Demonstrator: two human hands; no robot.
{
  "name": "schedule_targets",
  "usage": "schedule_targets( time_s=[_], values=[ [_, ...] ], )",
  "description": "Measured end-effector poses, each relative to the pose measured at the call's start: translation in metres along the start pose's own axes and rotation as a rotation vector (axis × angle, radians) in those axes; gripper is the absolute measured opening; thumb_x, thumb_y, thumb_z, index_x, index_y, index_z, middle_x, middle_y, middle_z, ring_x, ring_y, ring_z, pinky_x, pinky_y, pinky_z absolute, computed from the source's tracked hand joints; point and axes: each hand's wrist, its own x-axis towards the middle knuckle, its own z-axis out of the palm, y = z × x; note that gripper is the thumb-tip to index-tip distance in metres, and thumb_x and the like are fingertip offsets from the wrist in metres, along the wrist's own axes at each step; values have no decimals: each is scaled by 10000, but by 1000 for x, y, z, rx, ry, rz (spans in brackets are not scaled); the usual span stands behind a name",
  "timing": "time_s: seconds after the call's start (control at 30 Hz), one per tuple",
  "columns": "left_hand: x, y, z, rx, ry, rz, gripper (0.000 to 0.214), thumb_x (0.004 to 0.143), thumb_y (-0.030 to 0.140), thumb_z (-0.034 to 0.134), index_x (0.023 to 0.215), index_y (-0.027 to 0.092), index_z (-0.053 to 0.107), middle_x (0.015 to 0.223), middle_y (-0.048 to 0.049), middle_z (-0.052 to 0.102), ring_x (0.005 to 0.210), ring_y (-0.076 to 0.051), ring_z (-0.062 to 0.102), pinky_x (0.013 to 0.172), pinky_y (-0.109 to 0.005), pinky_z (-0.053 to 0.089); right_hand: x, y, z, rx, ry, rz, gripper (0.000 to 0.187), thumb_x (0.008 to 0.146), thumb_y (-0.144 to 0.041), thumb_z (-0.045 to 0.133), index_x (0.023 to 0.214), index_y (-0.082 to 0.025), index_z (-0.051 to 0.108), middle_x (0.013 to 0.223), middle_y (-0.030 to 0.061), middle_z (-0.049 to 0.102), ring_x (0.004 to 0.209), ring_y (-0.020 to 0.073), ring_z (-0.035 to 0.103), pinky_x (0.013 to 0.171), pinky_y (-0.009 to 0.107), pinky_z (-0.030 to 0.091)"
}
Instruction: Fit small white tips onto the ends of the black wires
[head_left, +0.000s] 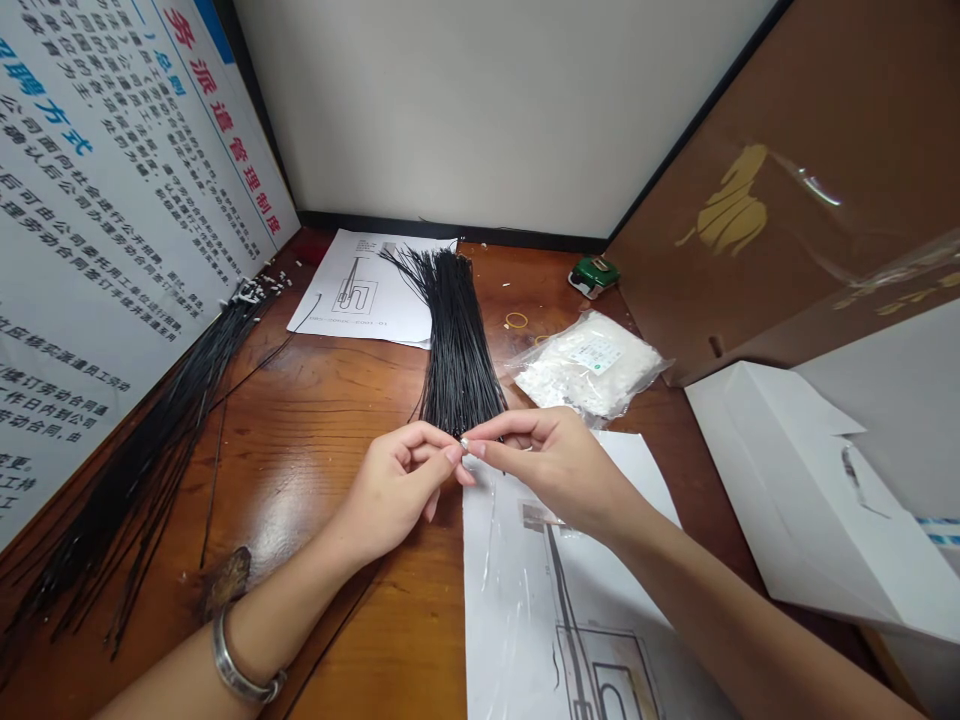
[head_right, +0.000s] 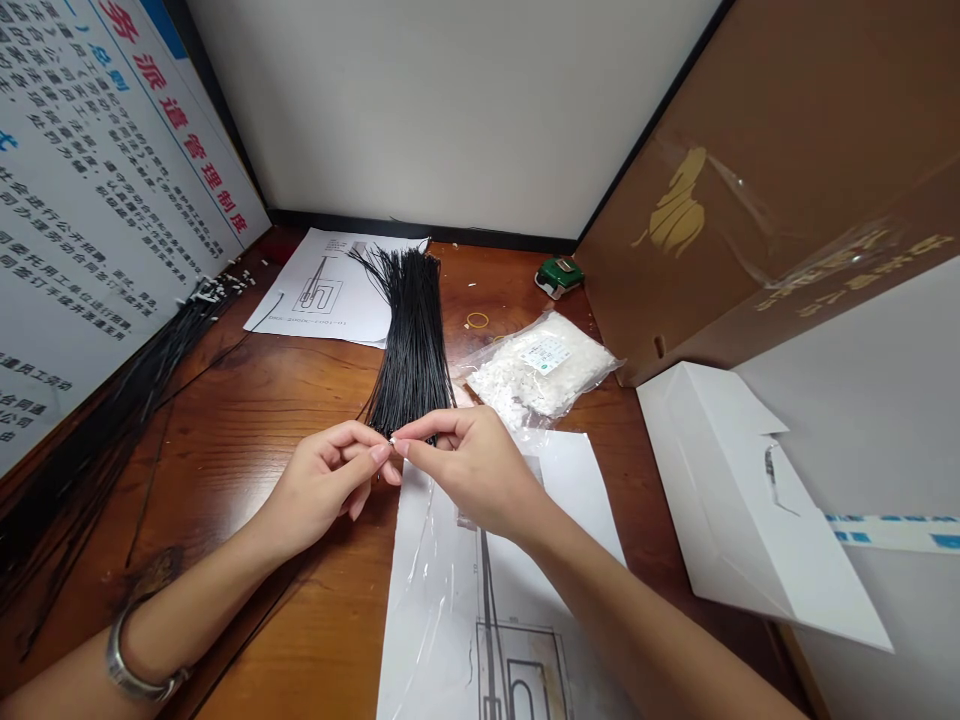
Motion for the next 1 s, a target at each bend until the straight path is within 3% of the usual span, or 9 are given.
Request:
schedule_targets(
  time_s=[0.2,0.4,0.53,0.7,0.8,1.0],
  values=[
    [-1,0,1,1,8,-3,197,842,326,564,789,139,594,762,-50,711,390,-38,419,380,-177,311,-1,-3,3,13,32,-49,113,710,-271,688,726,-178,749,629,44,667,535,131,548,422,236,371],
    [-1,1,0,14,14,2,227,848,341,565,771,134,618,620,1,639,403,-41,406,399,-174,306,-2,-2,9,35,79,-85,105,715,-262,683,718,-184,753,632,45,677,590,156,590,493,271,439],
    [0,1,0,7,21,0,231,839,355,579,764,139,613,659,-5,646,417,-45,419,404,-181,312,-3,1,13,-2,120,-128,97,729,-255,675,720,-197,753,700,50,692,603,151,575,523,290,435],
    [-1,0,1,8,29,-6,225,842,348,573,762,140,599,675,-7,645,425,-46,427,406,-181,317,-5,2,17,-43,166,-158,98,731,-256,673,732,-196,751,679,40,690,496,112,462,453,275,355],
    [-2,0,1,8,31,-5,209,845,333,572,772,139,599,688,-8,649,434,-46,434,413,-179,323,-6,0,17,-58,174,-176,98,734,-250,667,715,-203,751,692,45,692,561,141,527,491,286,385],
    [-1,1,1,17,35,-9,184,839,302,570,757,138,589,709,-16,661,439,-44,445,420,-177,340,-3,-4,9,75,57,-35,85,703,-242,681,707,-204,757,693,49,697,600,144,557,513,271,396]
  ],
)
